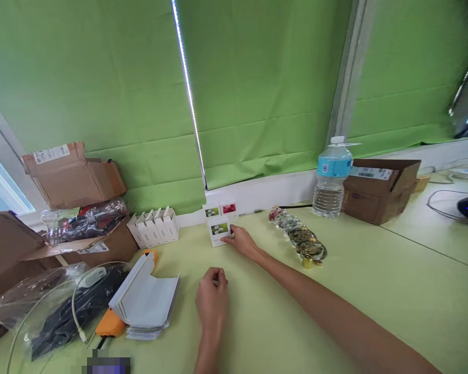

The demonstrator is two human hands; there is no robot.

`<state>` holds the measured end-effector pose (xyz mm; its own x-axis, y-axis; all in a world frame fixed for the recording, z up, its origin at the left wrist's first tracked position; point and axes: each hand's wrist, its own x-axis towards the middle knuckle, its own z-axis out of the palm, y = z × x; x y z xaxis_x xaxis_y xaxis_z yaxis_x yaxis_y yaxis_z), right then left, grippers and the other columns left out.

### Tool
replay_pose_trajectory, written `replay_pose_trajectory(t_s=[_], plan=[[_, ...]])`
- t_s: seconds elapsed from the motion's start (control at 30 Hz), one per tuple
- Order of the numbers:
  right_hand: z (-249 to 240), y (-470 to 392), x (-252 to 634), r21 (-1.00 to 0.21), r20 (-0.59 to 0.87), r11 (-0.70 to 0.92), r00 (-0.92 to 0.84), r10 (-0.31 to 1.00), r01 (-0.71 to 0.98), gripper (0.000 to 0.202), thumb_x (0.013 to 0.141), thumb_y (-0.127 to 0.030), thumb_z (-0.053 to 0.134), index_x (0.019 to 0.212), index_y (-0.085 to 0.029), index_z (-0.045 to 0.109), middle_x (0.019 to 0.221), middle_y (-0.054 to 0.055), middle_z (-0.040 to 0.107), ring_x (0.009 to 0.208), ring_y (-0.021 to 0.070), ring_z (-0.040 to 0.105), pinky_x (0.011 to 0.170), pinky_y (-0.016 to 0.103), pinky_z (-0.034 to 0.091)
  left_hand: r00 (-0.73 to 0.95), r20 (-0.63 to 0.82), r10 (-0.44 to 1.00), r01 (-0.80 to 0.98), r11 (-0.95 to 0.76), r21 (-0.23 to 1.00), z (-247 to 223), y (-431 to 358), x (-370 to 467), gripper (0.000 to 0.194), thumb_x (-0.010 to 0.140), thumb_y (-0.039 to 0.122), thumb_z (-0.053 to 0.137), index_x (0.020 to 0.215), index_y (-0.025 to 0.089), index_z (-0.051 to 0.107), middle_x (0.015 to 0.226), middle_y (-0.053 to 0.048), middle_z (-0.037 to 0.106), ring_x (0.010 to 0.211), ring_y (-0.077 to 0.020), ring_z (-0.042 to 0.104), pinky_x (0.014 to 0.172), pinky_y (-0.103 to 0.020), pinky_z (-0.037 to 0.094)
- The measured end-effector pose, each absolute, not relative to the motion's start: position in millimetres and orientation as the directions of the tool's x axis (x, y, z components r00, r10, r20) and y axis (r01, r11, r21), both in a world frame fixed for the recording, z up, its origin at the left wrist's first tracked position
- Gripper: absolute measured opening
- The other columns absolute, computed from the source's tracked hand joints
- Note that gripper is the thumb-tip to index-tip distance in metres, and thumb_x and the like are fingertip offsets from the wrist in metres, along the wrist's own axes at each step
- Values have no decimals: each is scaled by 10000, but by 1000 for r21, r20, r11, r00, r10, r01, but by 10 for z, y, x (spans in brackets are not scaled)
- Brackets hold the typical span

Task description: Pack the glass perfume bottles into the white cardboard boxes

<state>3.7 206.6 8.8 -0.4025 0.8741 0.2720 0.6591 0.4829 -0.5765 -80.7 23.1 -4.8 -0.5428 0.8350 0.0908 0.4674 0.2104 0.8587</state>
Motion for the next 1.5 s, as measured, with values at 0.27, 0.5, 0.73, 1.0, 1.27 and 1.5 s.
replay_pose_trajectory(t_s=[0.27, 0.5, 0.73, 1.0, 1.27, 1.5], plan=[[-29, 2517, -358, -452, 250, 373, -286, 925, 810, 364, 861, -430, 538, 1006, -106, 618, 1074, 196, 635, 1005, 297, 593, 808, 342, 410, -557, 63, 828, 566, 324, 758, -7, 302, -795, 273, 867, 397, 412, 832, 263, 647, 774, -14, 709, 666, -168, 612, 567, -250, 300], [-56, 2371, -272, -387, 251, 426, -351, 902, 818, 263, 864, -396, 521, 852, -173, 660, 948, 98, 689, 898, 227, 621, 743, 285, 404, -558, 83, 826, 574, 312, 757, 3, 284, -793, 264, 864, 374, 425, 832, 250, 655, 784, -17, 707, 657, -158, 605, 564, -250, 301], [46, 2177, -428, -447, 275, 539, -464, 842, 713, 265, 872, -368, 509, 854, -177, 691, 893, 83, 712, 876, 222, 632, 712, 271, 411, -573, 116, 811, 539, 266, 799, -25, 295, -805, 282, 875, 377, 435, 853, 221, 669, 799, -54, 718, 690, -182, 631, 595, -260, 349], [271, 1983, -1130, -435, 291, 704, -652, 700, 562, 240, 824, -346, 586, 947, -173, 697, 1085, 95, 660, 973, 220, 612, 855, 276, 416, -560, 142, 816, 565, 251, 786, -56, 277, -827, 288, 872, 338, 422, 860, 206, 678, 835, -93, 720, 705, -203, 624, 592, -275, 336], [589, 1923, -1754, -388, 341, 787, -719, 606, 479, 496, 742, -367, 668, 1177, -137, 606, 1468, 124, 297, 1223, 284, 466, 969, 320, 377, -529, 130, 838, 598, 260, 759, -19, 261, -834, 226, 822, 241, 452, 805, 191, 672, 777, -115, 712, 678, -231, 633, 552, -284, 309], [551, 1853, -1884, -336, 358, 831, -755, 549, 444, 427, 802, -351, 597, 1165, -126, 617, 1457, 116, 337, 1113, 246, 553, 917, 287, 415, -517, 134, 846, 630, 270, 728, -15, 240, -864, 208, 766, 190, 475, 784, 179, 682, 765, -157, 708, 683, -277, 643, 551, -315, 323]])
